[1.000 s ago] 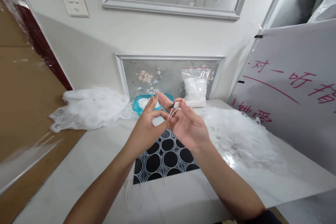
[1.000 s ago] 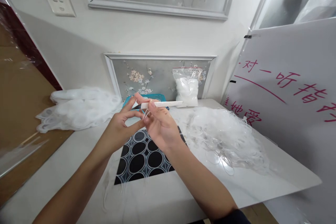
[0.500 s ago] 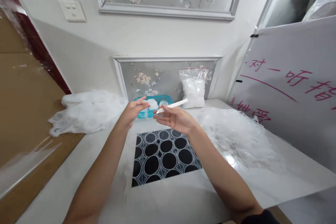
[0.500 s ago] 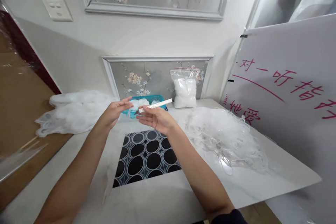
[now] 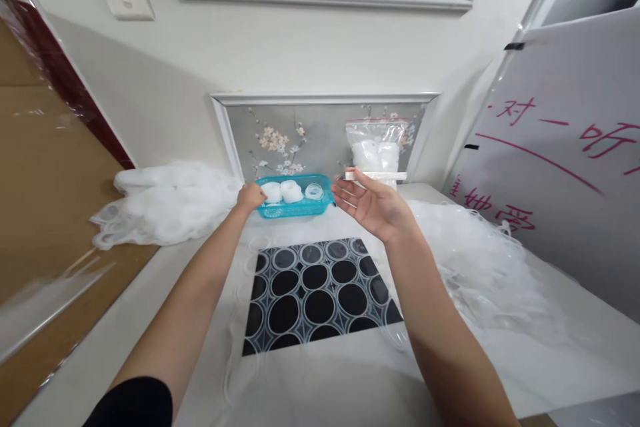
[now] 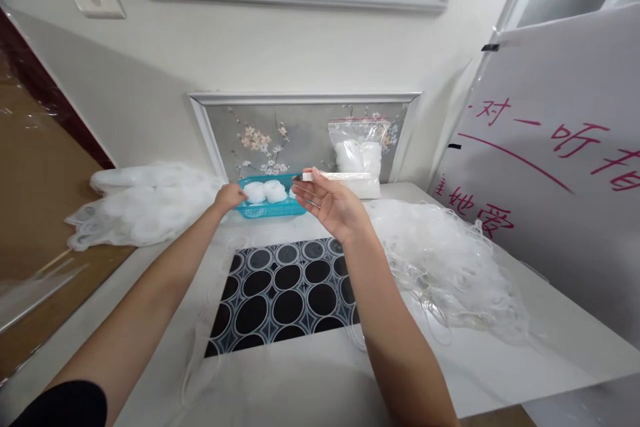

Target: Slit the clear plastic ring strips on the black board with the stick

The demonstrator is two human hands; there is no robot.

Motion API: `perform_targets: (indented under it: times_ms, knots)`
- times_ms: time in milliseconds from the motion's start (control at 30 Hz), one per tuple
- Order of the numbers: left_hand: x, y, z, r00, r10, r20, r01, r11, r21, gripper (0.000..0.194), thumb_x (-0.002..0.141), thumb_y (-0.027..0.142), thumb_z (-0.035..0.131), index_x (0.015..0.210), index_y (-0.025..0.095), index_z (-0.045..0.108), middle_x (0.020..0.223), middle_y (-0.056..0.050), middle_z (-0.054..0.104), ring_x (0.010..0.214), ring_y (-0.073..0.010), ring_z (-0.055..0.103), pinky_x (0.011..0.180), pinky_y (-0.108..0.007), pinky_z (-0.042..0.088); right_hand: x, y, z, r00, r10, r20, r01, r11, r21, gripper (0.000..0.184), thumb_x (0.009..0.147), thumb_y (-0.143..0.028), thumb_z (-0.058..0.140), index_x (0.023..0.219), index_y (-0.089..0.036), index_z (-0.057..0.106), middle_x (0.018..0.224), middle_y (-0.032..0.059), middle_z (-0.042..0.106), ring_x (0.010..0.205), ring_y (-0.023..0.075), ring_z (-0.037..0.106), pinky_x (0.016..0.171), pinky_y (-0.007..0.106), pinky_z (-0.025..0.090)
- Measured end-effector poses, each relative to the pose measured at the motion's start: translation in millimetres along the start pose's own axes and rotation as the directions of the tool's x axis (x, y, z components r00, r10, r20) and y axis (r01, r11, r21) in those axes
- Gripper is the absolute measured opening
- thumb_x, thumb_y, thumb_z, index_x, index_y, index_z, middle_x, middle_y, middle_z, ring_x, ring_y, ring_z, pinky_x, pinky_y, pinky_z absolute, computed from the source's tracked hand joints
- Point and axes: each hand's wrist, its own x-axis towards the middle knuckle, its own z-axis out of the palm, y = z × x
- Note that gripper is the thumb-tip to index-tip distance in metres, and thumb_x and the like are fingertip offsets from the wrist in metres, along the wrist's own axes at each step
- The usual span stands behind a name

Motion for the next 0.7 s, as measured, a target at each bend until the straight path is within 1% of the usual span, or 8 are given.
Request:
perform_targets:
  times_ms: [67,133,267,333,400,500,600,700]
  knots:
    - [-1.9,3.3,2.3,1.000,0.002,-0.008,-0.002,0.998,0.064,0.029,0.092,0.033,0.059,0.116,0.016,0.060,0.119,-0.008,0.060,0.105,-0.0224,0.061,0.089,-0.042,0.052,0.0,-1.3,-1.4,1.000,0.001,-0.015,-0.001,1.000,0.005,0.025,0.068,-0.038,0.081,0.085,-0.025,0.068,0.085,-0.0006,0.074,0.094,0.0192,0.067,0.097,0.035,0.048]
    - [-2.6,6.6,1.6,0.999,0.002,-0.041,0.002,0.993,0.117,0.029,0.093,0.033,0.059,0.115,0.016,0.060,0.120,-0.008,0.060,0.106,-0.0229,0.060,0.091,-0.043,0.051,0.0,-2.9,-2.6,1.000,-0.005,-0.021,0.005,1.000,0.005,0.025,0.068,-0.038,0.081,0.085,-0.026,0.068,0.085,-0.0009,0.073,0.093,0.0191,0.067,0.095,0.035,0.049]
    - [-2.1,12.3,-1.2,0.993,0.021,-0.118,0.003,0.981,0.194,0.028,0.093,0.032,0.058,0.115,0.015,0.060,0.123,-0.009,0.059,0.114,-0.0255,0.056,0.097,-0.048,0.047,-0.2,-5.6,-4.7,1.000,-0.024,-0.018,0.023,0.999,-0.025,0.026,0.068,-0.040,0.080,0.086,-0.027,0.067,0.086,-0.0013,0.073,0.095,0.0195,0.066,0.092,0.034,0.049]
    - [-3.1,14.8,-0.6,0.992,0.046,-0.116,-0.019,0.975,0.219,0.027,0.093,0.031,0.058,0.114,0.014,0.061,0.125,-0.010,0.058,0.117,-0.0259,0.054,0.099,-0.049,0.045,-0.3,-6.2,-5.5,1.000,-0.024,-0.018,0.024,0.999,-0.025,0.026,0.068,-0.040,0.080,0.086,-0.027,0.067,0.087,-0.0014,0.073,0.096,0.0194,0.066,0.091,0.034,0.049]
    - [-4.6,16.4,1.1,0.995,0.066,-0.072,-0.047,0.971,0.234,0.027,0.093,0.032,0.058,0.114,0.015,0.061,0.123,-0.009,0.059,0.114,-0.0247,0.056,0.097,-0.047,0.047,-0.3,-6.2,-5.9,1.000,-0.020,-0.022,0.020,1.000,-0.015,0.025,0.068,-0.040,0.081,0.086,-0.027,0.068,0.087,-0.0013,0.073,0.095,0.0192,0.065,0.090,0.033,0.049]
    - [-3.8,16.0,3.7,0.997,0.071,0.040,-0.078,0.969,0.235,0.028,0.093,0.033,0.059,0.114,0.016,0.061,0.118,-0.008,0.061,0.104,-0.0218,0.061,0.090,-0.041,0.051,-0.1,-5.8,-5.6,0.999,-0.017,-0.035,0.016,1.000,-0.010,0.025,0.067,-0.039,0.081,0.085,-0.027,0.068,0.087,-0.0010,0.073,0.093,0.0193,0.065,0.087,0.033,0.050]
    - [2.9,13.3,5.5,0.989,0.070,0.128,-0.097,0.972,0.216,0.029,0.093,0.035,0.058,0.113,0.014,0.061,0.116,-0.006,0.062,0.102,-0.0242,0.062,0.088,-0.040,0.052,0.1,-5.6,-4.5,0.999,-0.010,-0.052,0.010,1.000,-0.004,0.027,0.064,-0.038,0.083,0.084,-0.027,0.068,0.085,-0.0012,0.073,0.090,0.0193,0.065,0.084,0.033,0.050]
    - [11.3,11.4,7.9,0.981,0.089,0.171,-0.119,0.978,0.170,0.029,0.094,0.037,0.057,0.109,0.013,0.063,0.113,-0.005,0.063,0.102,-0.0242,0.062,0.089,-0.041,0.051,-0.3,-5.3,-3.7,0.998,-0.001,-0.059,0.002,1.000,0.010,0.028,0.062,-0.037,0.084,0.082,-0.027,0.068,0.083,-0.0015,0.073,0.087,0.0182,0.065,0.083,0.032,0.050]
